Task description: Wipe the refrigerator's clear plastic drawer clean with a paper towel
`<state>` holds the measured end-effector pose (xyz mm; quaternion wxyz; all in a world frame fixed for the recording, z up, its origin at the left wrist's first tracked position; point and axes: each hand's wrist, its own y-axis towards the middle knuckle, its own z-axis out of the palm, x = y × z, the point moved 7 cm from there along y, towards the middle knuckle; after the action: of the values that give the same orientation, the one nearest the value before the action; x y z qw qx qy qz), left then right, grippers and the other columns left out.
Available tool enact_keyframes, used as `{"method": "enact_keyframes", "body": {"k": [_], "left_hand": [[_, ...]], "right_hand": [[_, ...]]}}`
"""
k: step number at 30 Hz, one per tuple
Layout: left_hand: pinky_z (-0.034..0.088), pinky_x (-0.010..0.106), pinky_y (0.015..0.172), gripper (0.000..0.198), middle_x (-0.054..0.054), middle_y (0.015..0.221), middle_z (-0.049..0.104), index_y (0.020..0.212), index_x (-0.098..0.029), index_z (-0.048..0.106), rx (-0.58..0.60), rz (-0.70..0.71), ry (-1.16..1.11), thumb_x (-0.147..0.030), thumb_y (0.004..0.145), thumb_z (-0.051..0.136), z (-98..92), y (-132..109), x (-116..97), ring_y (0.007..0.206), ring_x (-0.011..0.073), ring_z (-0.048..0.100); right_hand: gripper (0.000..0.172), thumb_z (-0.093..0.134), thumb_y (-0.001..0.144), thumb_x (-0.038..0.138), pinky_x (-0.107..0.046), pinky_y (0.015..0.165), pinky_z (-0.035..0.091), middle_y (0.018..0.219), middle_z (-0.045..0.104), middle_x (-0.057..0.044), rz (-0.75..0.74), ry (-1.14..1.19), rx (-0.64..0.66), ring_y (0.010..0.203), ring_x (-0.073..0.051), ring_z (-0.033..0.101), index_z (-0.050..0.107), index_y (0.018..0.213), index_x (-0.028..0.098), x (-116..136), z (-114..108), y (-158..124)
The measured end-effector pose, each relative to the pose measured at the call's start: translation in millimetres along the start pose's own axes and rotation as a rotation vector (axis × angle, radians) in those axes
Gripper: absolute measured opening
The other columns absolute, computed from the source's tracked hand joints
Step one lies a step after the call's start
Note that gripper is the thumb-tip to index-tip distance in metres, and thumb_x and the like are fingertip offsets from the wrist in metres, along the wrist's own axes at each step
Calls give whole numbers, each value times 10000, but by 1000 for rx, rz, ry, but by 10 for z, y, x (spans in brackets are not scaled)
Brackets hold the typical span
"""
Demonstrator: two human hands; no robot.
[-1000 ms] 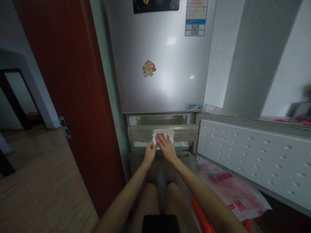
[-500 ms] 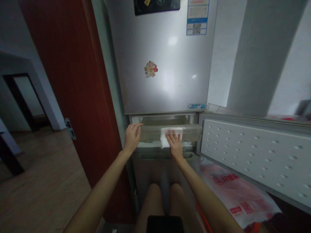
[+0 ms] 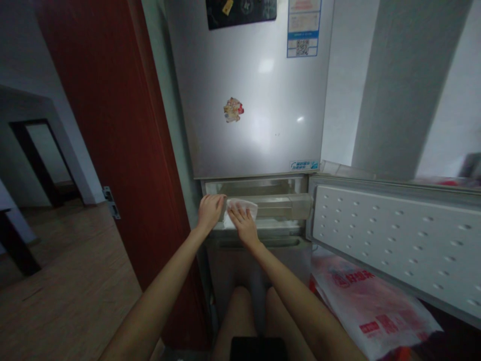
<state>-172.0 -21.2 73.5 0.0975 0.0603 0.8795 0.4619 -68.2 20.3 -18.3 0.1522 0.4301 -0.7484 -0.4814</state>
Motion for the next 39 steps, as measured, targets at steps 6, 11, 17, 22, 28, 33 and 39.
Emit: {"method": "enact_keyframes", "body": {"k": [6,11,17,22,28,33,39], "left_hand": [[366,428,1001,360,53,1071,711,1018,-220,658,-14,19,22,-304,950,315,3,6,-6,1034,239,607],[367,427,997,354,54,1044,717,1002,-215,664,-34,18,13,-305,946,326,-6,9,-7,1012,237,614],[366,423,1001,335,44,1049,717,1013,-216,662,-36,28,-2,-284,941,342,2,7,-2,1025,230,614],[345,423,1029,349,42,1071,713,1054,-221,659,-54,26,-8,-285,947,334,-1,-11,-10,1041,221,609],[333,442,1044,363,43,1124,699,1128,-225,641,-65,17,-13,-273,949,329,1,-15,-25,1065,214,602],[328,443,1051,370,58,1120,699,1136,-223,638,-55,26,-14,-277,951,322,0,-19,-25,1074,215,604],[331,436,1046,385,57,1126,697,1132,-209,639,-50,41,-8,-304,962,306,-6,-25,-42,1077,216,600]], "right_hand": [[483,408,916,120,-501,1132,248,1438,420,-63,-224,-42,92,1389,-231,265,408,1396,162,-265,-328,-77],[480,344,926,105,-488,1123,263,1441,415,-48,-96,-96,27,1391,-222,264,411,1397,177,-640,-555,-337],[492,278,921,80,-482,1126,251,1378,491,-98,106,-52,-209,1395,-178,256,432,1382,157,-912,-621,-664],[591,240,867,14,-531,1124,236,1393,474,-91,165,74,-277,1405,-173,224,402,1404,200,-864,-527,-651],[491,339,911,88,-497,1129,254,1391,476,-74,40,96,-109,1398,-192,249,441,1381,187,-310,-181,-312],[470,360,930,124,-516,1125,250,1432,421,-65,126,80,-75,1403,-209,234,431,1387,209,4,26,-93],[445,386,943,145,-494,1120,281,1433,426,-53,-118,-26,13,1386,-214,277,420,1386,182,-34,-55,-179]]}}
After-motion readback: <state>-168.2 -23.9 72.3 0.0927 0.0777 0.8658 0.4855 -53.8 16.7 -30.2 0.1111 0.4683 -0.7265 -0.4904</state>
